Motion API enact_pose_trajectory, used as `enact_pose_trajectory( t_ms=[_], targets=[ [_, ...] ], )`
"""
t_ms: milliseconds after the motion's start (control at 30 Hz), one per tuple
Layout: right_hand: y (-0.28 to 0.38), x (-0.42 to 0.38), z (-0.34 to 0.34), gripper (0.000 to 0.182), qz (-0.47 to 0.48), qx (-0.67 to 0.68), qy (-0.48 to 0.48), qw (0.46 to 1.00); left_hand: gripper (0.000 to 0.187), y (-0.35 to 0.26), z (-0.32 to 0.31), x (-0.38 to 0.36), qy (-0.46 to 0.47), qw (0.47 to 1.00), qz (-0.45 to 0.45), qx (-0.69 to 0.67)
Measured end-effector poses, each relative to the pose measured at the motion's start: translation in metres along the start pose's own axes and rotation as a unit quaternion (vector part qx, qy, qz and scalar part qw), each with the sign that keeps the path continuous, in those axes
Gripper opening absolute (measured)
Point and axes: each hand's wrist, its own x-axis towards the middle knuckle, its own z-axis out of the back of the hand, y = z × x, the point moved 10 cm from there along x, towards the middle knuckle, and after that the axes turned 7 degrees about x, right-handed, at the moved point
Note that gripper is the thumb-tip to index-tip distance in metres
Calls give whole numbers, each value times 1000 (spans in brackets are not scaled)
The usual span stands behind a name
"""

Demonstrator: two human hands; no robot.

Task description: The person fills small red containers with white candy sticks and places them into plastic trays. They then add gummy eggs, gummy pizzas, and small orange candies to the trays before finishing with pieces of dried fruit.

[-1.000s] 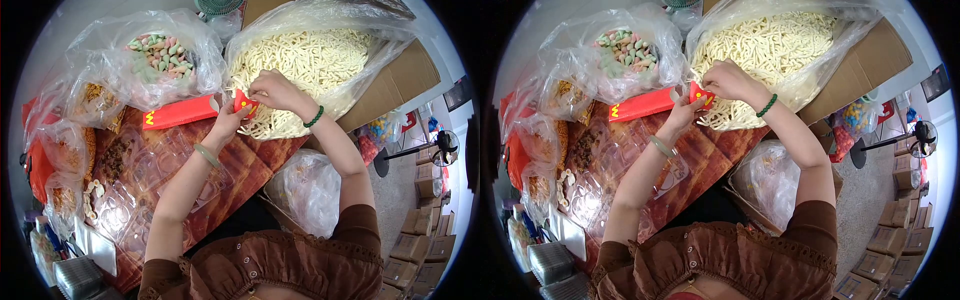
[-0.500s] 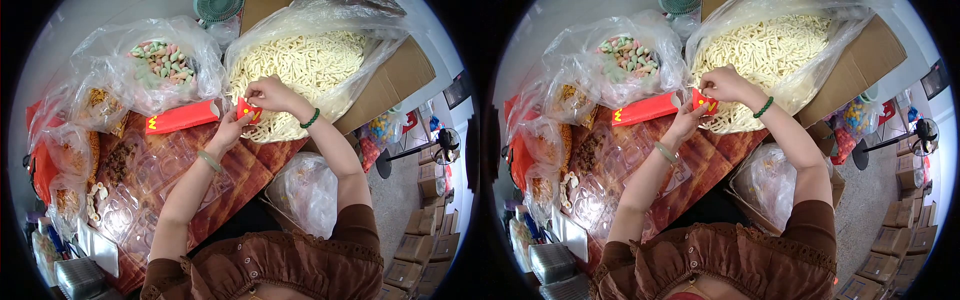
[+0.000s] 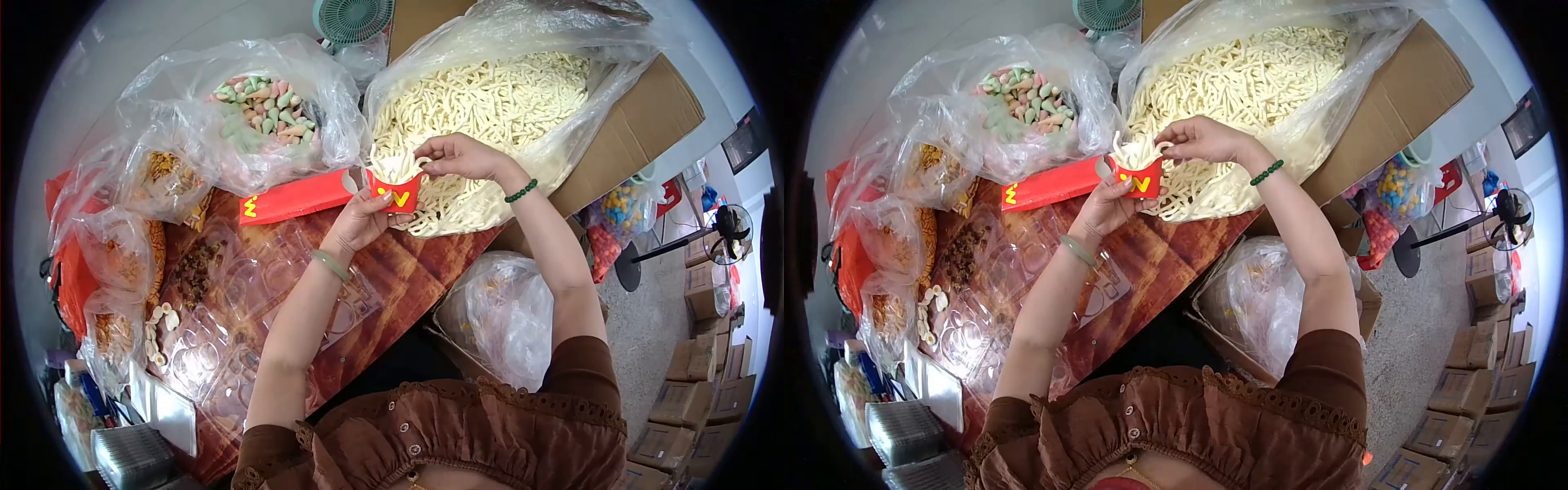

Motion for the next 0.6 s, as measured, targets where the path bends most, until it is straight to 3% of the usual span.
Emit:
enact_pose_trajectory(
  t_ms=[33, 133, 233, 267, 367, 400, 467, 533, 600],
  targets=[
    [-3, 1, -8, 25, -30, 16, 29, 999, 43, -1, 1, 0, -2, 1000, -1, 0],
    [33, -10, 9, 18, 11, -48, -40, 998, 44, 1, 3, -4, 22, 1000, 11, 0],
    [50, -12, 49, 21, 62, -30, -149, 986, 43, 6, 10, -8, 17, 998, 42, 54],
    [61, -18, 59, 27, 90, -267, -205, 937, 43, 6, 10, -9, 10, 997, 40, 66],
    [32, -15, 59, 36, 50, -374, -257, 890, 42, 11, 11, -10, -3, 995, 36, 98],
    [2, -5, 43, 42, -127, -263, -143, 946, 42, 11, 12, -7, -12, 993, 29, 116],
    [-4, -7, 0, 40, -150, -84, -74, 982, 42, 13, 8, -7, -10, 991, 32, 127],
    [-10, 2, -11, 31, -106, -118, -42, 987, 42, 13, 5, -8, -10, 989, 35, 141],
    [16, 2, 1, 22, 45, -24, -140, 989, 42, 14, 5, -12, -13, 991, 39, 124]
  ],
)
